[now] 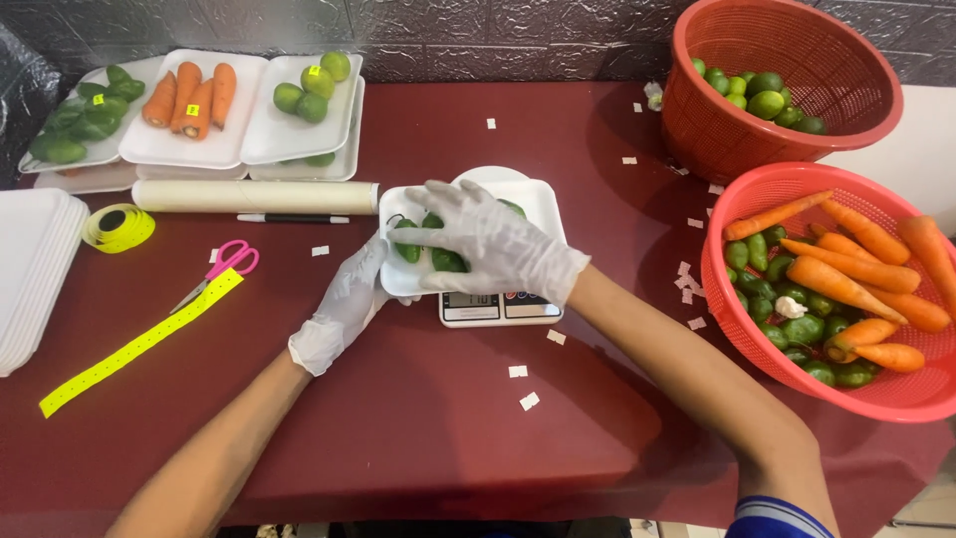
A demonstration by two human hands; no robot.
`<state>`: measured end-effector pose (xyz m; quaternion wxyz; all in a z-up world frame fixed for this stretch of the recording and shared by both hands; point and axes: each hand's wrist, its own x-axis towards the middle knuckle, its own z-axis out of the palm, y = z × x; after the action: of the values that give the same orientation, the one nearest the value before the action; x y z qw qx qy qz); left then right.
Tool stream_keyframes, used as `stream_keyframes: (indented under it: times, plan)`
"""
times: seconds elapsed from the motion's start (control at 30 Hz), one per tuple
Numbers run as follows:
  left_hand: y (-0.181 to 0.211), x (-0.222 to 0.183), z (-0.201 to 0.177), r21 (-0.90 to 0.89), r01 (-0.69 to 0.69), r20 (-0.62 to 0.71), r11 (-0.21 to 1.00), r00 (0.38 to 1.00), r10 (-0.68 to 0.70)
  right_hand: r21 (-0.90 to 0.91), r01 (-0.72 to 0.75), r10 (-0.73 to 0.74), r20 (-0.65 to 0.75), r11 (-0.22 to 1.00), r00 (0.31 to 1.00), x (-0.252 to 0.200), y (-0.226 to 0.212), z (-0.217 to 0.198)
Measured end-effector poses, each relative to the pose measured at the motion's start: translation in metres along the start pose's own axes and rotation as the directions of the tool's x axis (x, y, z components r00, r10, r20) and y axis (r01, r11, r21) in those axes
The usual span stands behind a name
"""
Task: The person is weighing green peppers on a scale, placing them on a foam tray, and then wrapping the tray with plastic film.
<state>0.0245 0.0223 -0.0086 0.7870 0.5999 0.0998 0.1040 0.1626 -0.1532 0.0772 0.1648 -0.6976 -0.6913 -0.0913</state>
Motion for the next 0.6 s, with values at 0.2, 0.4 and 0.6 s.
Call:
stream_keyframes:
  times: [0.2, 0.4, 0.6]
  plan:
    - [0.016, -0.007, 0.009, -0.026, 0.023, -0.033, 0.999, 0.999, -0.024, -0.181, -0.068, 0.122, 0.308, 0.981, 0.943, 0.009, 0.002, 0.015]
    - [0.013, -0.006, 0.007, 0.014, 0.029, -0.022, 0.999, 0.999, -0.028, -0.174, -0.099, 0.124, 0.138, 0.980, 0.983, -0.008, 0.020, 0.037]
    - [0.019, -0.010, 0.012, -0.002, 0.029, -0.042, 1.000, 0.999, -0.029, -0.214, -0.091, 0.117, 0.110, 0.973, 0.987, -0.009, 0.020, 0.040]
